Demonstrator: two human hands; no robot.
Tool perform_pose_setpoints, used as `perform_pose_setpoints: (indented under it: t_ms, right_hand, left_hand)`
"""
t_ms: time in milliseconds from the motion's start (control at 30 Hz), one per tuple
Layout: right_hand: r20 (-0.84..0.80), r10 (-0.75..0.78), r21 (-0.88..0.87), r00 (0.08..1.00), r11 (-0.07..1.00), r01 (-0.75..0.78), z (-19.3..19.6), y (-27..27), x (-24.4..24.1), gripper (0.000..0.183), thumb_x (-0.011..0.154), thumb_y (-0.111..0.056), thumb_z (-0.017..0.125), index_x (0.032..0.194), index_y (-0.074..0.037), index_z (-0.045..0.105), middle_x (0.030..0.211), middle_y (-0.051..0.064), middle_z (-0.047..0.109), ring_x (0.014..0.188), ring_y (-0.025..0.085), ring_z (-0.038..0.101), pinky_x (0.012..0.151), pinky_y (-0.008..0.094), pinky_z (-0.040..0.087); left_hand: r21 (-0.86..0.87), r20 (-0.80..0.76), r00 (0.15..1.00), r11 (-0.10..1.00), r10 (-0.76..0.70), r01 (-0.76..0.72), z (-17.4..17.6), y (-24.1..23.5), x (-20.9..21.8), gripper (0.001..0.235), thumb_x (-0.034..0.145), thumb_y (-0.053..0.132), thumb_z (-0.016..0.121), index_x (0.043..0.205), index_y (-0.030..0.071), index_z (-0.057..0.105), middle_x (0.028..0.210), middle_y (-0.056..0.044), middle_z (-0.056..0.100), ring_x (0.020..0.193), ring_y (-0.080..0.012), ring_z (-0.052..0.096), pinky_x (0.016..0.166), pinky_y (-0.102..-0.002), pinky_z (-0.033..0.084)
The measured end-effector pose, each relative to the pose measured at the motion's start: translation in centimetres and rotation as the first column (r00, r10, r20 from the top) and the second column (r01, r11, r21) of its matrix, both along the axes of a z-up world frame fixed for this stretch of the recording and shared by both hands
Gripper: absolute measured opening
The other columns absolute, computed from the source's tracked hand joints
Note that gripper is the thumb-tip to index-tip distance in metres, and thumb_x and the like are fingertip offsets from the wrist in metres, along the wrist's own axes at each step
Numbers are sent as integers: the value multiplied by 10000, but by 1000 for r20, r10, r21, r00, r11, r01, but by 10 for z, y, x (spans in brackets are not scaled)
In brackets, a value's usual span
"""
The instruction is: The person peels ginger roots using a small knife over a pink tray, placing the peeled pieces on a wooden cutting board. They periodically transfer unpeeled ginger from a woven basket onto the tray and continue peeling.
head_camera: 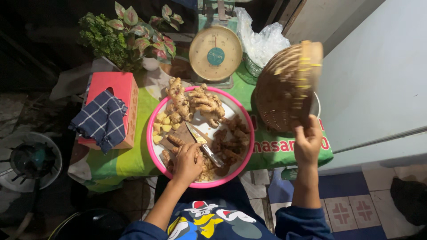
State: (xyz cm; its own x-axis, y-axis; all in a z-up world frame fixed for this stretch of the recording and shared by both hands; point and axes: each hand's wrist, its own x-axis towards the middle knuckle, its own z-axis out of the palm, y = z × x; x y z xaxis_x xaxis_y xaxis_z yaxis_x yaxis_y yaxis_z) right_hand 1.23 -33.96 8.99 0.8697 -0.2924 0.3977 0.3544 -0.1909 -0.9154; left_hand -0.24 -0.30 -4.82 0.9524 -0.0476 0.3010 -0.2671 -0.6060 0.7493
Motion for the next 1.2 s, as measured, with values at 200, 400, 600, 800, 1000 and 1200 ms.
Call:
perform_pose_setpoints:
  t_ms: [200,400,600,800,1000,1200]
  right_hand:
    - [97,-225,-804,969,557,210,-35,-25,37,500,711,18,648,1207,-37,661,1146,150,674,1145,355,575,1101,460,361]
    - [93,-364,-900,927,368,235,-70,-44,55,485,691,6,681,1152,-141,720,1117,62,684,1198,314,544,1178,604,191]
    - [123,-395,-930,910,274,244,-95,-62,70,468,695,2,688,1126,-171,740,1105,48,676,1190,297,547,1168,611,195]
    - [114,-392,-920,913,305,246,-92,-60,76,555,681,-5,694,1210,-173,714,1186,76,654,1244,321,515,1148,617,196]
    - [243,-275,-840,930,420,344,-70,-6,61,476,830,-92,757,1296,-97,661,1356,175,589,1317,373,478,1108,600,230]
    - [-38,145,-764,989,633,-122,-71,89,35,381,752,20,695,1123,-71,697,1083,159,672,1004,356,649,855,441,518]
  left_hand:
    - [-17,-9,1000,999,-30,30,-1,0,-1,335,828,97,673,1159,46,689,1157,-194,661,1117,-393,592,991,-475,469]
    - [-15,13,1000,1000,-25,25,0,3,-1,340,811,94,685,1146,37,695,1153,-190,672,1106,-389,599,983,-473,470]
    - [2,33,999,1000,-8,8,7,8,-1,329,814,67,669,1139,25,697,1156,-185,676,1122,-379,603,993,-458,479]
    - [-2,20,1000,1000,13,-13,10,12,-2,290,851,81,667,1134,29,700,1150,-179,678,1122,-378,605,999,-463,479]
    - [40,86,996,999,18,-21,10,10,-2,315,801,68,665,1111,49,711,1101,-169,680,1071,-372,609,976,-486,461]
    - [-19,160,983,996,94,-92,9,11,-4,270,803,36,649,1066,52,705,1076,-155,674,1064,-371,599,942,-470,482]
